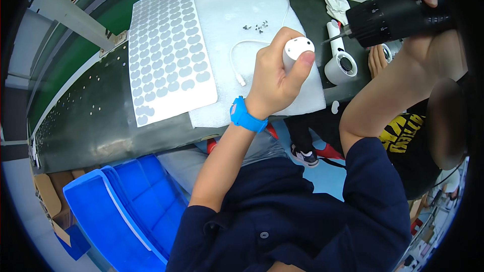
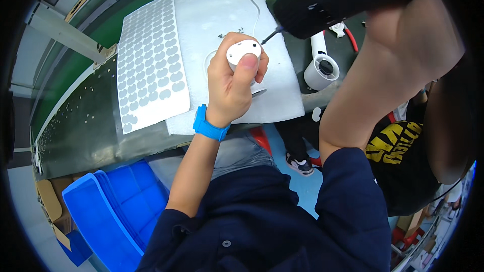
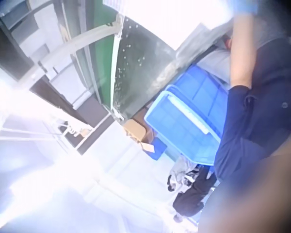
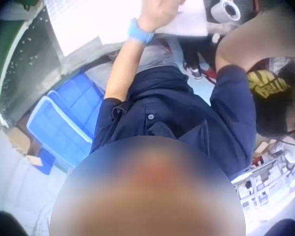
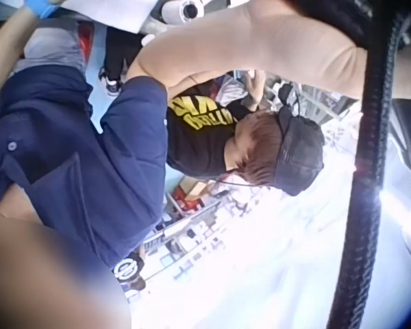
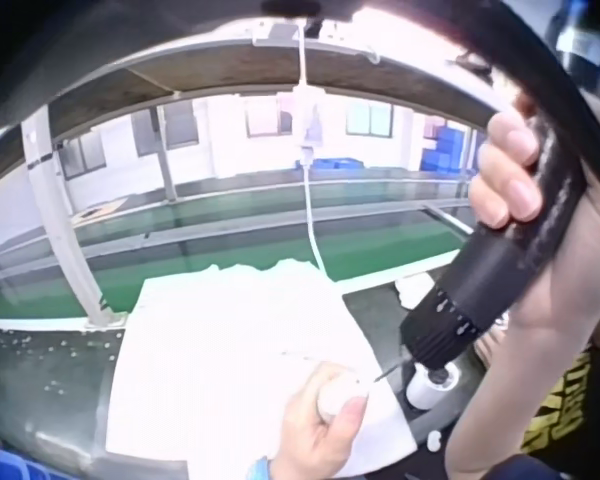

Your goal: Assembling handheld electronics, specifically hair dryers, using an electric screwdriver and applying stickers at a manufacturing station.

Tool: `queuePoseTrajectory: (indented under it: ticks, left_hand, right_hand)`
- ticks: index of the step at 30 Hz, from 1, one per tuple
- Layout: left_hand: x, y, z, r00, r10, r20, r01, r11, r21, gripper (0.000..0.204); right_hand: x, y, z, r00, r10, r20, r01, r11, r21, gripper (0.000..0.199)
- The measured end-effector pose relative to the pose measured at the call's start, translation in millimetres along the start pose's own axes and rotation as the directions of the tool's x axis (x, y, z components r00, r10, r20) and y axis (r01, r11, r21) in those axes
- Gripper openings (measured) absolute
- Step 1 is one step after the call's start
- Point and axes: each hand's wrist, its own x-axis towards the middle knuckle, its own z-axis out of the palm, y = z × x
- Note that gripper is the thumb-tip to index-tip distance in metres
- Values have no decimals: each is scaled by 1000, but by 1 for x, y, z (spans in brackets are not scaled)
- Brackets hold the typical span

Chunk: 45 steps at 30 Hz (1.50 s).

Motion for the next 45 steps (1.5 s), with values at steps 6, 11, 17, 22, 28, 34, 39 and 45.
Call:
queuePoseTrajectory:
  ticks: [6, 11, 17, 22, 28, 34, 39, 45]
  left_hand:
    - [1, -4, 6, 992, 72, -106, -67, 997, 48, 25]
    - [3, 4, 13, 988, -80, -135, 77, 997, -22, 21]
    - [4, 4, 15, 993, -20, -115, 26, 999, 47, 22]
    - [5, 2, 14, 993, 19, -121, -12, 998, 54, 22]
    - [4, 0, 16, 992, 24, -123, -15, 998, 66, 22]
    - [5, 1, 17, 993, 27, -113, -19, 998, 68, 22]
    - [5, 4, 17, 993, 29, -119, -19, 996, 82, 23]
    - [3, 7, 18, 995, -5, -101, 16, 994, 107, 24]
  right_hand:
    - [9, 13, 66, 999, 13, 42, -13, 1000, -3, 30]
    - [10, 17, 80, 996, 18, 85, -18, 1000, -5, 31]
    - [12, 11, 56, 990, 6, 141, -6, 1000, -1, 33]
    - [15, 13, 69, 984, -7, 179, 4, 1000, 17, 34]
    - [15, 15, 84, 975, -22, 220, 13, 999, 42, 36]
    - [15, 14, 94, 966, -39, 257, 26, 998, 55, 38]
    - [19, 14, 85, 956, -56, 289, 38, 997, 66, 40]
    - [21, 13, 80, 943, -80, 322, 56, 995, 81, 42]
